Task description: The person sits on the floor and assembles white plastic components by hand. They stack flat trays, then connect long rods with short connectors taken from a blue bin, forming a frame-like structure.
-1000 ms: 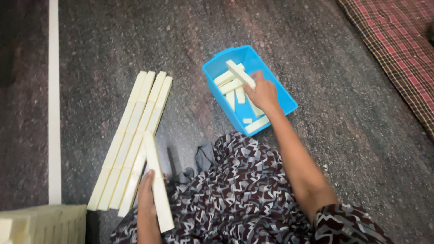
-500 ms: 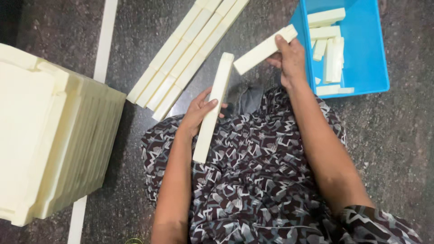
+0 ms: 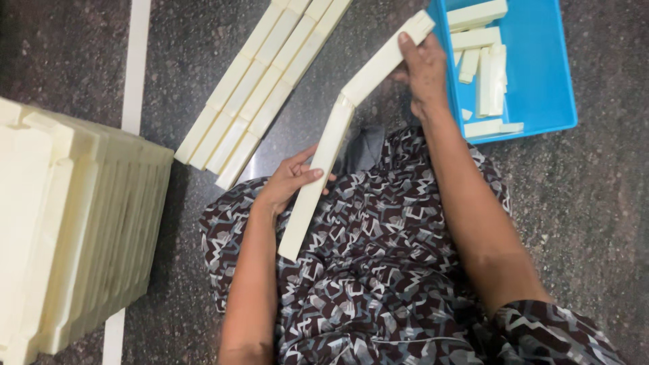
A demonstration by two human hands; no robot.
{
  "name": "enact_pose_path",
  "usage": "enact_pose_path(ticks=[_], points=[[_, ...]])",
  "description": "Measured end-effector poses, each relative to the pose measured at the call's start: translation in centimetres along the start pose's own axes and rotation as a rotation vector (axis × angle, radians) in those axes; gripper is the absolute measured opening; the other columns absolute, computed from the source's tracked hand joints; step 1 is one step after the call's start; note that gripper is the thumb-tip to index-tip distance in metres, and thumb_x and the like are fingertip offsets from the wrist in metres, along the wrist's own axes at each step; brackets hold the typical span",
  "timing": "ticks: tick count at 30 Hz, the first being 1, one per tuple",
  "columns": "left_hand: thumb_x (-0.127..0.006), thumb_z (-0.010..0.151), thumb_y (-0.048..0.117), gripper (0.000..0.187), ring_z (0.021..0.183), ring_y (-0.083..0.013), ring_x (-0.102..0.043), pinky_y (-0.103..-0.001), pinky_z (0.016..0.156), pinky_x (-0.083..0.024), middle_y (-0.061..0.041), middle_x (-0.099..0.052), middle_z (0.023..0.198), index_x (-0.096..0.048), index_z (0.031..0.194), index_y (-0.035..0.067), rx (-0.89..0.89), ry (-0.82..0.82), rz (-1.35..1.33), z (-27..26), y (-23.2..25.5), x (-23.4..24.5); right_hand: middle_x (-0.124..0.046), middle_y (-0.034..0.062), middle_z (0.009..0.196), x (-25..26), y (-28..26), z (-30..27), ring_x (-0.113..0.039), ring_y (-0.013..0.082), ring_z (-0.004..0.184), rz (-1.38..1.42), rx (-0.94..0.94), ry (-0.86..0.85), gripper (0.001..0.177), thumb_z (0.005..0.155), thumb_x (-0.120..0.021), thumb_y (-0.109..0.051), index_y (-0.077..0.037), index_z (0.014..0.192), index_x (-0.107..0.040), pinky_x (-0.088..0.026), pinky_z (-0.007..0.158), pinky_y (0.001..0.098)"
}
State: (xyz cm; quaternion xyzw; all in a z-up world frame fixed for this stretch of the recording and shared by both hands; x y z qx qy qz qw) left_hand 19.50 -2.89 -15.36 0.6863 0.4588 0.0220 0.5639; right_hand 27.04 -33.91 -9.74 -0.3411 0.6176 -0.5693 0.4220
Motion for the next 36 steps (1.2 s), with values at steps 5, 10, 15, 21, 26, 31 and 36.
enact_pose_path(ticks=[5, 10, 15, 21, 26, 31, 36], points=[[-0.074, 0.087, 0.013, 0.080, 0.082, -0.0189, -0.075, -0.032, 0.074, -0.063, -0.019, -0.077, 0.107, -0.039, 0.158, 0.006, 0.081, 0.015, 0.031, -0.6, -1.2, 0.5, -0.072, 0.0102, 0.108, 0.9, 4.0, 1.3, -0.076, 0.0217, 0.091, -0.161, -0.184, 0.072, 0.041, 0.097, -0.071, -0.028, -0.003, 0.126, -0.059, -0.066, 0.065, 0.0346], [-0.073, 0.082, 0.009, 0.081, 0.071, -0.0231, -0.072, -0.033, 0.063, -0.058, -0.023, -0.078, 0.097, -0.040, 0.156, 0.006, 0.148, 0.144, 0.152, -0.4, -2.4, 2.1, -0.076, 0.0080, 0.105, 0.0, 7.7, 1.3, -0.076, 0.0206, 0.088, -0.150, -0.319, 0.005, 0.043, 0.094, -0.071, -0.031, -0.005, 0.127, -0.060, -0.065, 0.064, 0.0380], [-0.073, 0.080, 0.008, 0.078, 0.066, -0.0234, -0.074, -0.035, 0.062, -0.059, -0.023, -0.079, 0.094, -0.044, 0.153, 0.004, 0.120, 0.158, 0.107, -0.8, -3.3, 2.7, -0.075, 0.0123, 0.103, -2.2, 6.8, 0.0, -0.077, 0.0215, 0.086, -0.076, -0.292, -0.092, 0.046, 0.095, -0.068, -0.033, -0.005, 0.129, -0.055, -0.066, 0.064, 0.0370], [-0.071, 0.082, 0.013, 0.076, 0.059, -0.0241, -0.070, -0.036, 0.056, -0.056, -0.023, -0.078, 0.089, -0.044, 0.153, 0.007, 0.150, 0.171, 0.108, -0.4, -3.0, 1.9, -0.075, 0.0131, 0.103, -2.8, 5.7, 0.0, -0.077, 0.0222, 0.088, -0.079, -0.276, -0.158, 0.045, 0.097, -0.066, -0.032, -0.004, 0.129, -0.052, -0.067, 0.064, 0.0379], [-0.064, 0.091, 0.027, 0.066, 0.063, -0.0229, -0.072, -0.033, 0.058, -0.056, -0.019, -0.074, 0.082, -0.044, 0.151, 0.008, 0.199, 0.182, 0.066, 0.7, -3.2, 1.3, -0.074, 0.0118, 0.098, -2.6, 7.8, 0.3, -0.075, 0.0210, 0.082, -0.020, -0.273, -0.058, 0.045, 0.096, -0.066, -0.035, -0.005, 0.127, -0.055, -0.065, 0.062, 0.0368], [-0.062, 0.094, 0.027, 0.059, 0.061, -0.0242, -0.068, -0.034, 0.055, -0.055, -0.020, -0.072, 0.085, -0.045, 0.147, 0.008, 0.053, 0.227, -0.099, 0.8, -2.3, 3.1, -0.076, 0.0183, 0.088, 8.4, 3.8, 3.7, -0.076, 0.0334, 0.086, -0.846, 0.081, 0.371, 0.045, 0.104, -0.066, -0.052, -0.009, 0.103, -0.078, -0.057, 0.075, 0.0482], [-0.062, 0.093, 0.015, 0.047, 0.073, -0.0269, -0.070, -0.039, 0.068, -0.059, -0.021, -0.072, 0.102, -0.045, 0.135, 0.004, -0.168, 0.296, -0.247, 0.4, -0.9, 4.9, -0.070, 0.0190, 0.116, 23.8, 6.4, 3.2, -0.066, 0.0387, 0.111, -1.343, -0.330, 0.683, 0.051, 0.082, -0.078, -0.030, -0.005, 0.123, -0.063, -0.053, 0.093, 0.0489]])
Point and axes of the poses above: each hand's wrist, its own z-axis towards the middle knuckle, its own x-axis out of the back of the hand, y = z × x, the point moved 8 cm from there along z, towards the middle knuckle
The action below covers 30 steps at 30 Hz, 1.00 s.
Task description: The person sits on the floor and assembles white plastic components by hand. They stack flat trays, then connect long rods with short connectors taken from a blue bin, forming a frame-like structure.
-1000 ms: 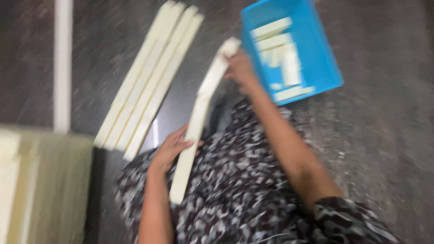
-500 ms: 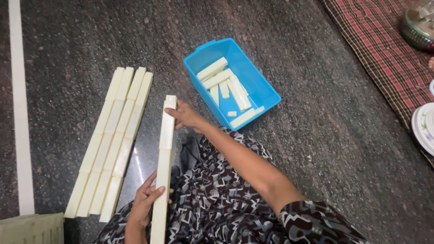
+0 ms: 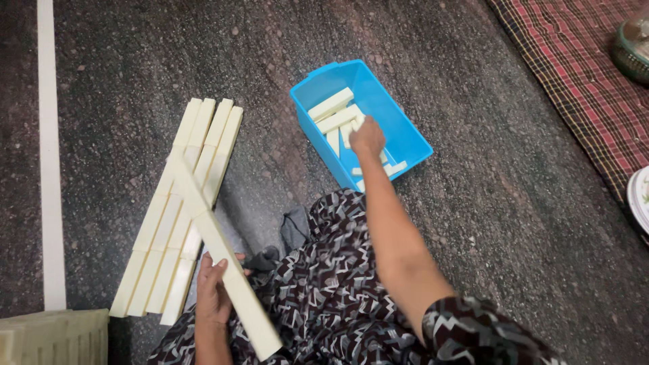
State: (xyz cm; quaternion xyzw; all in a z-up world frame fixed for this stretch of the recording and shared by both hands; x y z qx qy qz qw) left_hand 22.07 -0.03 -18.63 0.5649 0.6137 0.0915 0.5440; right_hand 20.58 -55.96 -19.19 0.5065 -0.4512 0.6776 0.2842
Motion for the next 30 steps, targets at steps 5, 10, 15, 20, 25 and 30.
enact_pose_path(ticks=[5, 10, 15, 20, 25, 30], points=[[-0.062, 0.091, 0.011, 0.047, 0.087, -0.0298, -0.072, -0.043, 0.081, -0.060, -0.024, -0.071, 0.110, -0.048, 0.135, 0.002, -0.032, -0.051, -0.013, -0.1, 0.4, -0.5, -0.069, 0.0168, 0.130, -8.6, 5.9, -2.6, -0.067, 0.0329, 0.121, -0.331, 0.042, -0.773, 0.064, 0.073, -0.088, -0.047, -0.006, 0.120, -0.074, -0.052, 0.103, 0.0433], [-0.064, 0.089, 0.011, 0.047, 0.087, -0.0299, -0.073, -0.044, 0.080, -0.060, -0.024, -0.070, 0.109, -0.051, 0.134, 0.004, 0.002, -0.011, 0.006, -0.2, -0.2, 0.0, -0.070, 0.0169, 0.127, -9.6, 6.2, -2.5, -0.068, 0.0320, 0.119, -0.248, -0.131, -0.586, 0.071, 0.073, -0.091, -0.038, -0.003, 0.128, -0.064, -0.056, 0.098, 0.0433], [-0.060, 0.098, 0.033, 0.043, 0.081, -0.0296, -0.072, -0.044, 0.067, -0.062, -0.024, -0.072, 0.108, -0.056, 0.120, -0.003, 0.021, -0.017, -0.027, 0.1, -0.8, 0.8, -0.067, 0.0206, 0.124, -9.3, 6.6, -1.3, -0.066, 0.0337, 0.116, -0.175, -0.200, -0.400, 0.068, 0.078, -0.084, -0.028, 0.001, 0.132, -0.055, -0.055, 0.093, 0.0437], [-0.052, 0.101, 0.051, 0.050, 0.064, -0.0259, -0.068, -0.036, 0.051, -0.056, -0.022, -0.072, 0.100, -0.056, 0.118, 0.004, 0.088, 0.052, -0.050, 0.0, -1.1, 1.2, -0.072, 0.0150, 0.126, -9.3, 6.5, -1.4, -0.069, 0.0318, 0.118, -0.172, -0.210, -0.553, 0.046, 0.077, -0.080, -0.030, -0.009, 0.117, -0.076, -0.056, 0.097, 0.0441], [-0.054, 0.098, 0.041, 0.044, 0.050, -0.0202, -0.062, -0.031, 0.042, -0.050, -0.019, -0.073, 0.098, -0.055, 0.126, 0.007, 0.136, 0.086, 0.147, -0.2, -0.3, 0.1, -0.072, 0.0192, 0.119, -1.8, 2.9, 0.0, -0.068, 0.0373, 0.111, -0.063, -0.176, -0.285, 0.048, 0.083, -0.074, -0.044, -0.007, 0.114, -0.076, -0.056, 0.093, 0.0474], [-0.057, 0.095, 0.026, 0.040, 0.046, -0.0173, -0.058, -0.029, 0.036, -0.045, -0.018, -0.075, 0.097, -0.053, 0.130, 0.008, 0.120, 0.061, 0.261, -0.6, 0.6, -1.0, -0.073, 0.0240, 0.095, 10.9, -3.2, -1.5, -0.070, 0.0430, 0.089, 0.244, 0.171, 0.284, 0.046, 0.089, -0.076, -0.041, -0.001, 0.112, -0.070, -0.054, 0.078, 0.0522]])
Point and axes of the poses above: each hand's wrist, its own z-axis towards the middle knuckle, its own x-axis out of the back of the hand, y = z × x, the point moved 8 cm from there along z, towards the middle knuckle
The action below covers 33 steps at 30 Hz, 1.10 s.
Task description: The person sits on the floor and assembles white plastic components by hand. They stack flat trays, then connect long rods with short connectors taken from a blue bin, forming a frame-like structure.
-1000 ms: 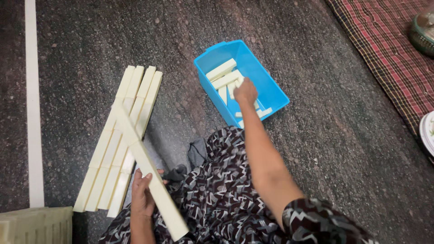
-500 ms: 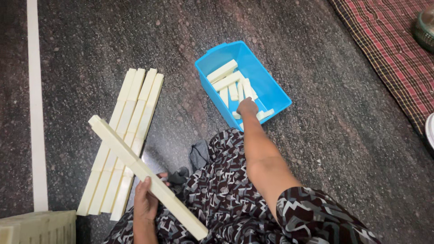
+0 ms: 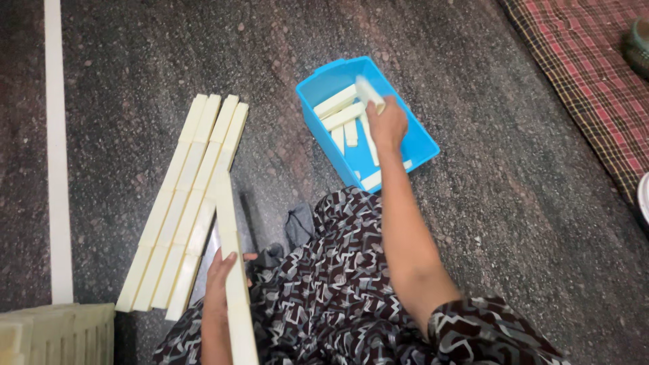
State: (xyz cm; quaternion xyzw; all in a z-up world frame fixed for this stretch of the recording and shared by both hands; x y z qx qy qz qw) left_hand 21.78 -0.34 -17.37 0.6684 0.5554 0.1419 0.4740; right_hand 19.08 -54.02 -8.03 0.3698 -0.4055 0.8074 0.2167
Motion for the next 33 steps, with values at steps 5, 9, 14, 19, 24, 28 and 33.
enact_pose_path(ticks=[5, 9, 14, 19, 24, 28, 33], points=[[-0.062, 0.089, 0.020, 0.052, 0.050, -0.0171, -0.062, -0.028, 0.043, -0.052, -0.017, -0.073, 0.095, -0.049, 0.138, 0.010, -0.024, -0.057, -0.126, 0.4, -0.6, -0.7, -0.073, 0.0090, 0.106, 2.1, -6.0, -1.6, -0.067, 0.0164, 0.094, 1.105, 0.026, -0.285, 0.032, 0.094, -0.080, -0.020, 0.000, 0.116, -0.068, -0.056, 0.085, 0.0303], [-0.066, 0.092, 0.020, 0.053, 0.068, -0.0170, -0.067, -0.030, 0.053, -0.059, -0.018, -0.072, 0.099, -0.050, 0.140, 0.005, -0.055, -0.131, -0.142, 0.3, -0.6, -1.4, -0.072, 0.0080, 0.104, -0.6, -9.4, -4.9, -0.073, 0.0180, 0.091, 1.467, -0.267, -0.610, 0.027, 0.098, -0.073, -0.024, -0.004, 0.114, -0.065, -0.065, 0.083, 0.0353], [-0.071, 0.090, 0.020, 0.063, 0.083, -0.0177, -0.071, -0.033, 0.065, -0.063, -0.016, -0.073, 0.104, -0.048, 0.147, 0.006, -0.043, -0.241, -0.137, -0.7, 0.1, -3.4, -0.075, 0.0069, 0.100, -4.9, -10.7, -7.7, -0.080, 0.0177, 0.085, 1.197, -0.282, -0.612, 0.033, 0.097, -0.071, -0.034, -0.005, 0.113, -0.064, -0.069, 0.074, 0.0327], [-0.073, 0.087, 0.021, 0.069, 0.077, -0.0163, -0.069, -0.032, 0.065, -0.063, -0.015, -0.074, 0.107, -0.047, 0.150, 0.007, 0.007, -0.326, -0.059, -1.8, 0.5, -5.0, -0.070, 0.0068, 0.099, -8.7, -9.0, -7.7, -0.074, 0.0195, 0.084, 1.238, -0.366, -0.558, 0.033, 0.096, -0.072, -0.034, -0.006, 0.111, -0.061, -0.064, 0.070, 0.0331], [-0.073, 0.089, 0.020, 0.067, 0.081, -0.0157, -0.070, -0.032, 0.069, -0.063, -0.016, -0.074, 0.109, -0.048, 0.149, 0.003, -0.022, -0.374, -0.085, -1.9, 0.9, -5.3, -0.069, 0.0156, 0.113, -10.7, -7.5, -7.8, -0.072, 0.0296, 0.102, 1.527, -0.654, -0.639, 0.033, 0.090, -0.078, -0.019, -0.002, 0.113, -0.061, -0.067, 0.086, 0.0409], [-0.073, 0.089, 0.020, 0.067, 0.079, -0.0153, -0.070, -0.031, 0.069, -0.062, -0.015, -0.075, 0.110, -0.049, 0.149, 0.003, -0.020, -0.378, -0.064, -2.0, 1.1, -5.3, -0.070, 0.0124, 0.119, -12.5, -9.3, -10.7, -0.072, 0.0237, 0.107, 1.428, -0.743, -0.967, 0.036, 0.087, -0.077, -0.018, -0.005, 0.118, -0.063, -0.065, 0.090, 0.0389], [-0.073, 0.090, 0.021, 0.069, 0.080, -0.0120, -0.069, -0.029, 0.068, -0.061, -0.013, -0.075, 0.109, -0.047, 0.152, 0.006, 0.002, -0.427, -0.037, -2.4, 1.0, -5.8, -0.072, 0.0096, 0.117, -13.2, -12.1, -13.2, -0.071, 0.0191, 0.105, 1.438, -0.531, -1.161, 0.028, 0.096, -0.072, -0.015, -0.004, 0.120, -0.064, -0.060, 0.096, 0.0345]])
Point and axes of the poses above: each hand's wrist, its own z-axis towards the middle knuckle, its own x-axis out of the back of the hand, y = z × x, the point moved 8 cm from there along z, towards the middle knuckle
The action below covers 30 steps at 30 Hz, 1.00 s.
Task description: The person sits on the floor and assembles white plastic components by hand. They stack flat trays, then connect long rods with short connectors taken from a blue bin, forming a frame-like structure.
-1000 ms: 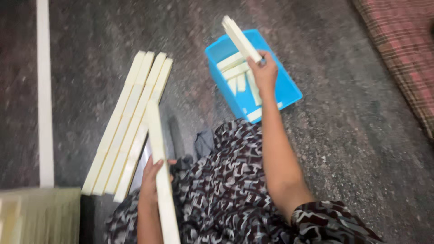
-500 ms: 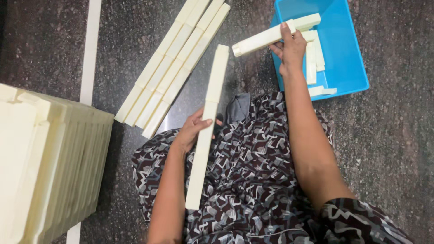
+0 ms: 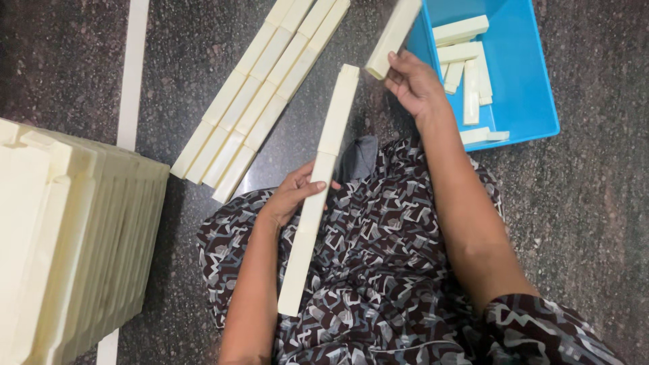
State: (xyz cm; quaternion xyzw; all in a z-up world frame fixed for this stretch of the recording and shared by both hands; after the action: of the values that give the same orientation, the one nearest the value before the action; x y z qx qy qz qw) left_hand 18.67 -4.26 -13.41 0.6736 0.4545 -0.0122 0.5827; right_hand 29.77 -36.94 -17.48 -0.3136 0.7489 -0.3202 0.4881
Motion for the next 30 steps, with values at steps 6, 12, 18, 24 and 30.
enact_pose_path(ticks=[6, 12, 18, 24, 30], points=[[-0.074, 0.091, 0.019, 0.070, 0.081, -0.0107, -0.069, -0.029, 0.069, -0.060, -0.013, -0.076, 0.109, -0.047, 0.153, 0.004, 0.033, 0.006, 0.053, 0.1, -0.6, -0.1, -0.074, 0.0120, 0.108, 0.0, 1.0, -0.4, -0.073, 0.0217, 0.101, -0.099, 0.035, 0.140, 0.019, 0.097, -0.071, -0.016, 0.000, 0.105, -0.064, -0.061, 0.097, 0.0368], [-0.073, 0.090, 0.018, 0.071, 0.081, -0.0126, -0.072, -0.029, 0.067, -0.060, -0.007, -0.074, 0.098, -0.045, 0.153, 0.005, 0.065, -0.014, 0.035, 0.2, -1.1, -0.1, -0.074, 0.0078, 0.107, -2.1, 1.4, -0.8, -0.073, 0.0177, 0.099, -0.269, 0.009, 0.139, 0.025, 0.094, -0.072, -0.020, -0.002, 0.110, -0.065, -0.061, 0.094, 0.0336], [-0.075, 0.090, 0.017, 0.071, 0.077, -0.0140, -0.073, -0.027, 0.066, -0.059, -0.004, -0.072, 0.091, -0.047, 0.153, 0.003, 0.098, -0.017, 0.081, 0.1, -2.1, 0.1, -0.073, 0.0049, 0.103, -2.6, 0.9, -1.3, -0.070, 0.0148, 0.093, -0.392, -0.076, 0.135, 0.029, 0.091, -0.076, -0.022, -0.004, 0.111, -0.066, -0.061, 0.087, 0.0309], [-0.075, 0.089, 0.014, 0.070, 0.072, -0.0140, -0.073, -0.028, 0.062, -0.060, -0.007, -0.074, 0.088, -0.048, 0.152, 0.001, 0.070, 0.009, 0.043, 0.0, -2.6, 0.7, -0.070, 0.0018, 0.097, -3.9, 1.0, -1.9, -0.068, 0.0116, 0.086, -0.485, -0.131, 0.059, 0.025, 0.091, -0.077, -0.022, -0.006, 0.106, -0.065, -0.063, 0.085, 0.0298], [-0.075, 0.090, 0.014, 0.071, 0.068, -0.0144, -0.072, -0.029, 0.061, -0.059, -0.011, -0.075, 0.085, -0.047, 0.153, 0.000, 0.046, 0.033, 0.057, -0.4, -2.3, 0.8, -0.067, 0.0022, 0.094, -3.9, 1.6, -2.0, -0.066, 0.0117, 0.084, -0.499, -0.117, 0.051, 0.024, 0.095, -0.077, -0.023, -0.006, 0.105, -0.064, -0.062, 0.085, 0.0306]])
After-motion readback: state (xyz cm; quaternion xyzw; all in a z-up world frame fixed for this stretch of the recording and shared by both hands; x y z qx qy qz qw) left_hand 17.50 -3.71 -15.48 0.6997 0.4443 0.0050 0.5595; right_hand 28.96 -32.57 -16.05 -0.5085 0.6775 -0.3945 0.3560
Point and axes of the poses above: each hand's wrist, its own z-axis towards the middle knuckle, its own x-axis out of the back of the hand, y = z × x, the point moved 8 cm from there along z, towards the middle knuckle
